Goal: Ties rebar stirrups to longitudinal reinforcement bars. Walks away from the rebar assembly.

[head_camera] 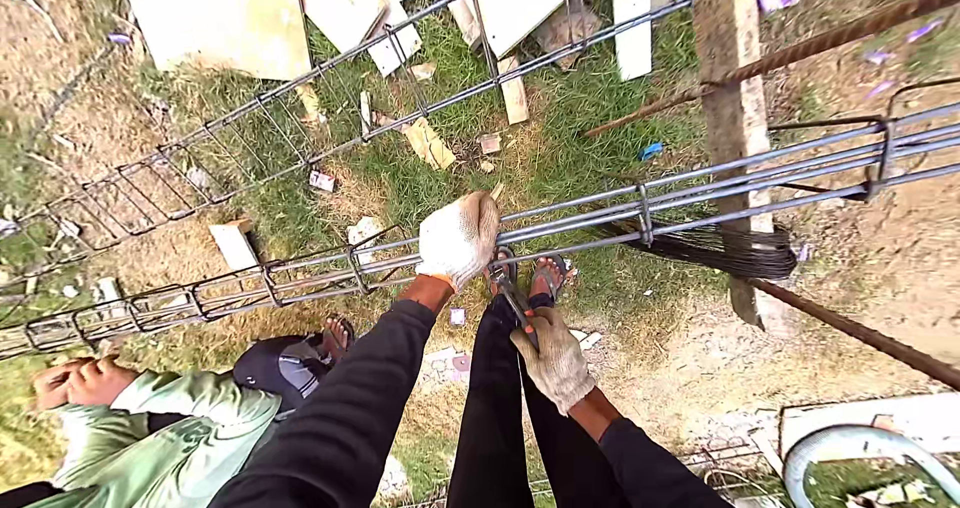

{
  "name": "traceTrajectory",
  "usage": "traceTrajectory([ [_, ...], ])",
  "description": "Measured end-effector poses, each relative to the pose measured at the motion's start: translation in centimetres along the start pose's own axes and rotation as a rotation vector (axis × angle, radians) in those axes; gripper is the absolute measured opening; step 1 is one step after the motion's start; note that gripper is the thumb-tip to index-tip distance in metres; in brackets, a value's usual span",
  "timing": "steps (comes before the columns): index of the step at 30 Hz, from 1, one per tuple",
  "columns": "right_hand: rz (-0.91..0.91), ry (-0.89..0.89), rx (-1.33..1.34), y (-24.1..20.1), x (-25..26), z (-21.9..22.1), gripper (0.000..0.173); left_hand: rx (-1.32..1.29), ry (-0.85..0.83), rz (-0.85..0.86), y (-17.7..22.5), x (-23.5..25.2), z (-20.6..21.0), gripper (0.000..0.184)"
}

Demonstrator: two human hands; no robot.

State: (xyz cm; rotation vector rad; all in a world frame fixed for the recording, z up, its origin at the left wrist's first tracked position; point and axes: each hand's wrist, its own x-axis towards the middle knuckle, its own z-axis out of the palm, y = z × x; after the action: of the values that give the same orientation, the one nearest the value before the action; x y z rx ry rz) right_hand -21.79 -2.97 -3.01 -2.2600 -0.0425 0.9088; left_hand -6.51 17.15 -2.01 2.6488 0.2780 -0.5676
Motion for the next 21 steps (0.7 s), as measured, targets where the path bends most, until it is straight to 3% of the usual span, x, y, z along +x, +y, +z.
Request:
traceTrajectory([
  [4,0.136,-0.126,0.221,-2.3,-1.9,-2.0,0.040,-0.012,0.071,0.013,-0.1,-0.3,0.6,0.045],
  [7,0.205,-0.203,0.734,-3.0,-3.0,-1.4,0.026,-0.014,0.083,0.011,-0.1,-0.6,0.6,0.044],
  [9,0.247,-0.344,1.076,-3.2,-3.2,-1.4,0.028,0.002,0.085,0.004,0.0,-0.6,0.5,0.043],
  [11,0.309,-0.482,1.255,-2.9,-3.1,-1.8,0.031,0.008,0.094,0.003,0.0,-0.7,0.5,0.043],
  [13,0.385,-0.570,1.290,-2.8,-2.8,-3.0,0.035,0.004,0.099,0.005,0.0,-0.7,0.4,0.043],
  [18,0.397,-0.469,1.154,-4.5,-3.2,-4.7,0.031,-0.014,0.101,0.015,-0.1,-0.6,0.5,0.041],
  [21,0.380,-0.639,1.428,-4.1,-3.5,-3.9,0.038,-0.027,0.096,0.005,0.0,-0.6,0.7,0.041],
])
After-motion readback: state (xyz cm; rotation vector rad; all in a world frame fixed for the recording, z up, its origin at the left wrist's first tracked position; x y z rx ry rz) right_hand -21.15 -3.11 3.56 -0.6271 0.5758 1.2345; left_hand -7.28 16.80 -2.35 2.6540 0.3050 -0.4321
